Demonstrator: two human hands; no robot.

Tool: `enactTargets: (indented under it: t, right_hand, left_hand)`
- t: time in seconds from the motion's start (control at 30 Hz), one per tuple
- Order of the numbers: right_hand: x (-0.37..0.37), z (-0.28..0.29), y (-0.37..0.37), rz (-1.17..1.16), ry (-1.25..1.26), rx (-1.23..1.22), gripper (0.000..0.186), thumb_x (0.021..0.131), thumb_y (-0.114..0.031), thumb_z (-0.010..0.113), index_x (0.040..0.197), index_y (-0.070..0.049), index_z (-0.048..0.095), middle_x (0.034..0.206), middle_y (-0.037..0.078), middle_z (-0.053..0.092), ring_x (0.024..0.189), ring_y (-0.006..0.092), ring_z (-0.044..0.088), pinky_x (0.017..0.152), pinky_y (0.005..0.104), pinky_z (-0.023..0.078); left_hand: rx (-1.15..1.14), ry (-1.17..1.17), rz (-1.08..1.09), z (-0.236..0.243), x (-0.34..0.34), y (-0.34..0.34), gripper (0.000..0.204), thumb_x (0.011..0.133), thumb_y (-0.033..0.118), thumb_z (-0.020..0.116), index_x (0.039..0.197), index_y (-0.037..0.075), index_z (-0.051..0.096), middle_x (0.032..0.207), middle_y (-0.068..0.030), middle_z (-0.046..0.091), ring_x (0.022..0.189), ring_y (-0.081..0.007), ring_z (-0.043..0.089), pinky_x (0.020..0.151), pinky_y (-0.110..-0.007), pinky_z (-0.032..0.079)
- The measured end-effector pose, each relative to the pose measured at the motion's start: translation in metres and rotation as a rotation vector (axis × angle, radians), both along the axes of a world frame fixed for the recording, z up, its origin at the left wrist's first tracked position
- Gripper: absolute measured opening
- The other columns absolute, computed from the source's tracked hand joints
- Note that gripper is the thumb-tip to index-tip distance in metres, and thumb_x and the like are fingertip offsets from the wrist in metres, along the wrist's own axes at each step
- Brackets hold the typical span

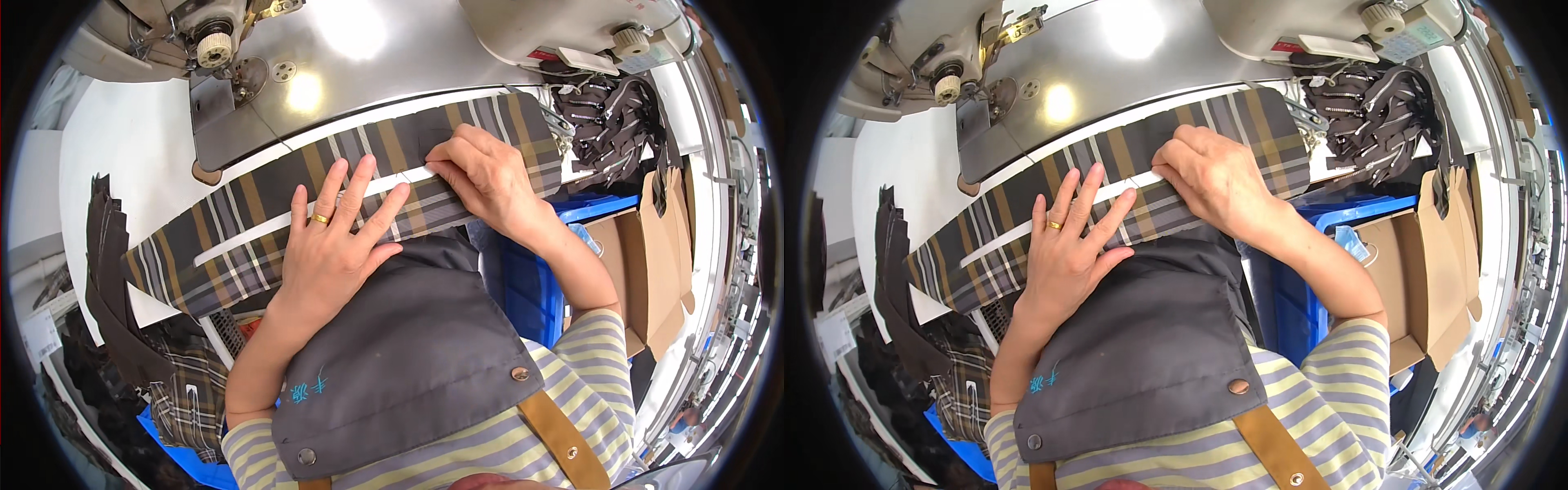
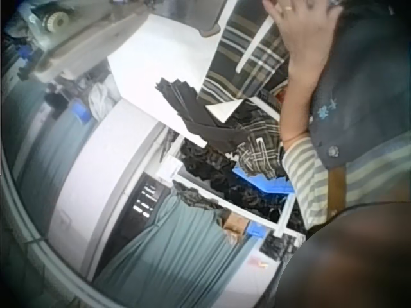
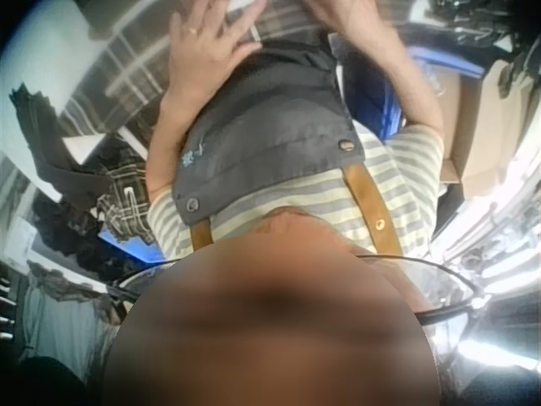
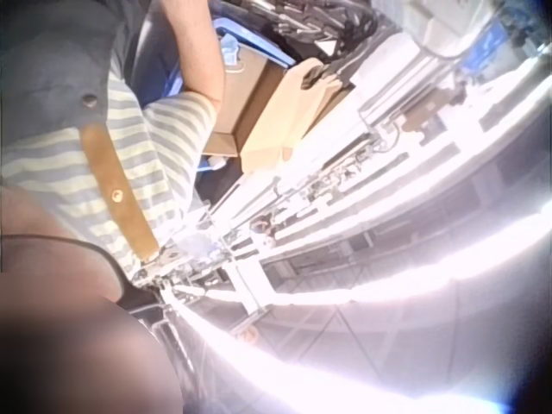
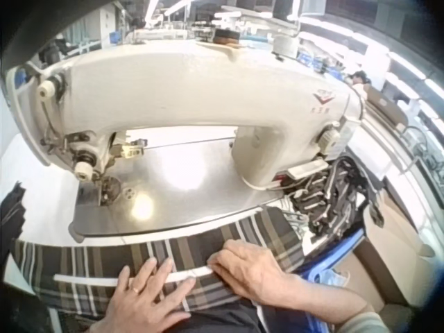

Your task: Sewing a zipper onto a piece of plaid leather or fabric material.

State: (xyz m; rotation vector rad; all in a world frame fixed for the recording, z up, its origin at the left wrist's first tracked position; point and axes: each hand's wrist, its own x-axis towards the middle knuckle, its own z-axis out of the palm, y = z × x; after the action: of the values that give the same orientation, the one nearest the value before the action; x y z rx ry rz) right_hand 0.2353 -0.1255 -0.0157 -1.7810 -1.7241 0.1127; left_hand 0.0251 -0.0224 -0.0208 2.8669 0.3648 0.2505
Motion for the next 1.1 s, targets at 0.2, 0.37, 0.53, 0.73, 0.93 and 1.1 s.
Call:
enactTargets:
  t: [0.2, 0.37, 0.53, 0.73, 0.93, 1.1]
  right_hand:
    - [0.023, 0.022, -0.013, -0.408, 0.272, -0.179, 0.006, 0.085, -0.002, 0.063, 0.089, 0.001, 0.06, 0.078, 0.01, 0.06, 0.07, 0.0196, 0.059, 0.065, 0.0319, 0.047]
    - [0.008, 0.009, -0.006, 0.05, 0.036, -0.037, 0.011, 0.079, -0.001, 0.066, 0.087, 0.0, 0.059, 0.076, 0.01, 0.057, 0.066, 0.0249, 0.056, 0.062, 0.034, 0.047]
    - [0.014, -0.002, 0.002, 0.089, -0.143, -0.012, 0.014, 0.073, 0.001, 0.066, 0.083, -0.003, 0.057, 0.074, 0.009, 0.053, 0.066, 0.0278, 0.056, 0.06, 0.0349, 0.048]
    - [0.041, 0.033, -0.017, -0.229, 0.263, -0.152, 0.007, 0.083, 0.0, 0.06, 0.09, 0.0, 0.058, 0.085, 0.007, 0.062, 0.074, 0.0114, 0.059, 0.067, 0.0268, 0.049]
    - [0.016, 0.032, -0.009, 0.099, 0.15, -0.213, 0.012, 0.084, 0.002, 0.059, 0.096, 0.001, 0.06, 0.086, 0.012, 0.061, 0.077, 0.0258, 0.063, 0.069, 0.0325, 0.05]
    - [0.006, 0.021, 0.006, 0.194, -0.28, -0.155, 0.017, 0.074, 0.002, 0.064, 0.089, 0.001, 0.058, 0.079, 0.011, 0.056, 0.072, 0.0278, 0.058, 0.062, 0.0366, 0.048]
  left_hand:
    - [-0.035, -0.011, 0.005, -0.003, -0.004, 0.0, 0.073, 0.07, 0.037, 0.076, 0.137, 0.03, 0.047, 0.148, -0.0083, 0.034, 0.133, -0.0316, 0.035, 0.096, -0.06, 0.038]
    - [-0.04, -0.002, 0.001, -0.002, -0.004, 0.001, 0.072, 0.071, 0.036, 0.076, 0.137, 0.03, 0.047, 0.148, -0.0081, 0.034, 0.134, -0.0318, 0.034, 0.096, -0.06, 0.038]
    - [-0.072, 0.008, 0.006, -0.001, -0.004, 0.001, 0.073, 0.07, 0.035, 0.076, 0.137, 0.032, 0.047, 0.149, -0.0077, 0.032, 0.135, -0.0316, 0.032, 0.098, -0.061, 0.036]
    - [-0.122, 0.013, 0.014, -0.002, -0.005, 0.0, 0.076, 0.067, 0.034, 0.077, 0.137, 0.032, 0.047, 0.151, -0.0072, 0.029, 0.138, -0.0312, 0.029, 0.102, -0.061, 0.032]
    - [-0.057, 0.031, -0.01, 0.0, -0.005, 0.001, 0.074, 0.072, 0.031, 0.076, 0.139, 0.03, 0.044, 0.149, -0.0085, 0.031, 0.136, -0.0322, 0.032, 0.098, -0.061, 0.037]
    - [-0.061, 0.032, -0.002, 0.0, -0.005, 0.001, 0.074, 0.072, 0.031, 0.076, 0.139, 0.031, 0.044, 0.149, -0.0083, 0.031, 0.135, -0.0322, 0.032, 0.098, -0.061, 0.037]
